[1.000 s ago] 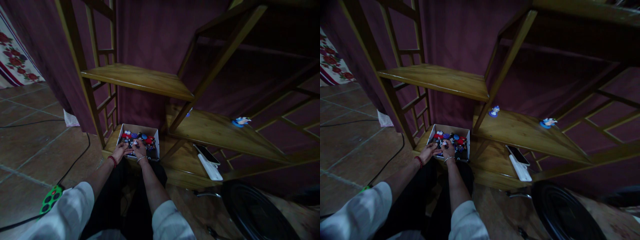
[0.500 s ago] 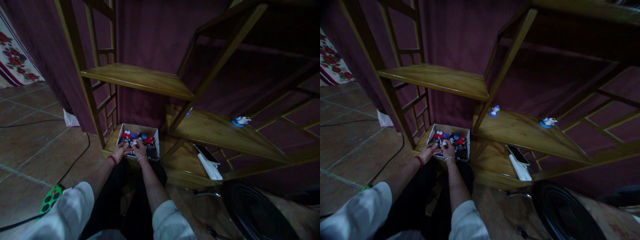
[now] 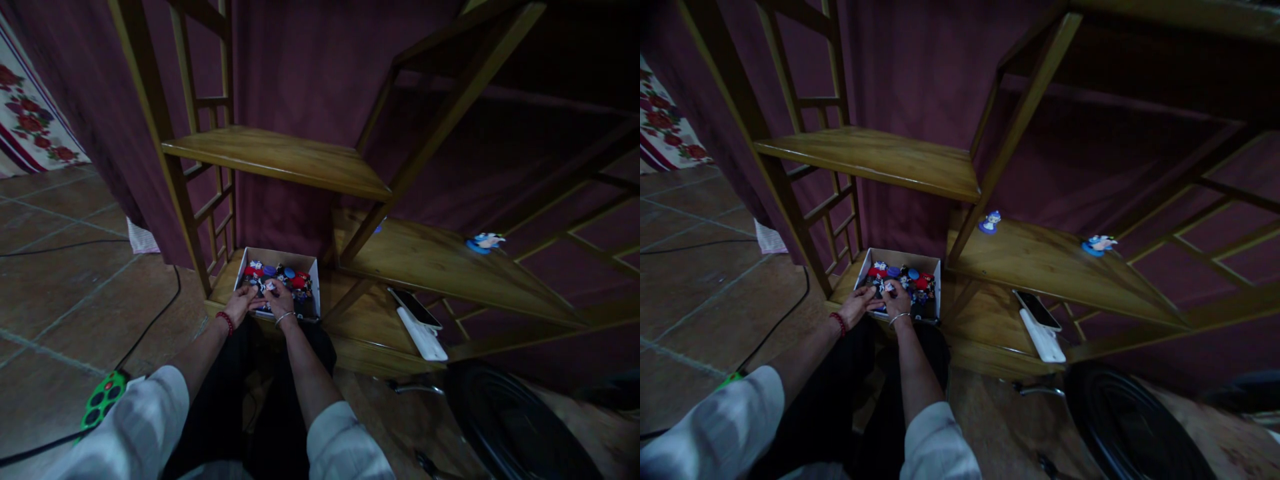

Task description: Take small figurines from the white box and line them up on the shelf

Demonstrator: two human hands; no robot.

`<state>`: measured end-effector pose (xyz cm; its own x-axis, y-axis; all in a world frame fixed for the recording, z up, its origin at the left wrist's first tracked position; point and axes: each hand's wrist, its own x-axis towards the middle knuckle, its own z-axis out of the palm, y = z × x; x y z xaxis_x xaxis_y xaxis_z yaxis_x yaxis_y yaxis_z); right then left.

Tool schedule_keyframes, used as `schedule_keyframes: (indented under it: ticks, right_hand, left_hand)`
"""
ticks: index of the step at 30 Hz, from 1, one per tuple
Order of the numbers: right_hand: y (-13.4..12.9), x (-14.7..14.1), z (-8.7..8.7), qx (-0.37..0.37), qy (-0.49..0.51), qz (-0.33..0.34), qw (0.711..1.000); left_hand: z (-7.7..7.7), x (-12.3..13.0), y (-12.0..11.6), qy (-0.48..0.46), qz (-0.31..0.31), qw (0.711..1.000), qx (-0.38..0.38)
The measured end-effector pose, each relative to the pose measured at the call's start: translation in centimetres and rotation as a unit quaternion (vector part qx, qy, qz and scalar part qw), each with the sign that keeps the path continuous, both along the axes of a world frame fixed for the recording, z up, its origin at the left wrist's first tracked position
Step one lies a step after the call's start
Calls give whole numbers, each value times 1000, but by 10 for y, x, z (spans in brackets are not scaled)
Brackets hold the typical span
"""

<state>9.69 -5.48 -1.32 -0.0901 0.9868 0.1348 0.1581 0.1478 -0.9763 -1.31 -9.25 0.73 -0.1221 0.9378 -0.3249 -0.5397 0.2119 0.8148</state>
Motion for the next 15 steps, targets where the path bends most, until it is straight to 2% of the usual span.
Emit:
schedule_keyframes:
  ticks: [9,15]
  right_hand:
    - [-4,2,8,-3,-7,11,1000]
    - [-2,2,3,11,-25,5,1000]
  left_hand:
    - [-1,-1,0,-1,-18,1000,23]
    - [-9,-2,4,-13,-5,1000,16]
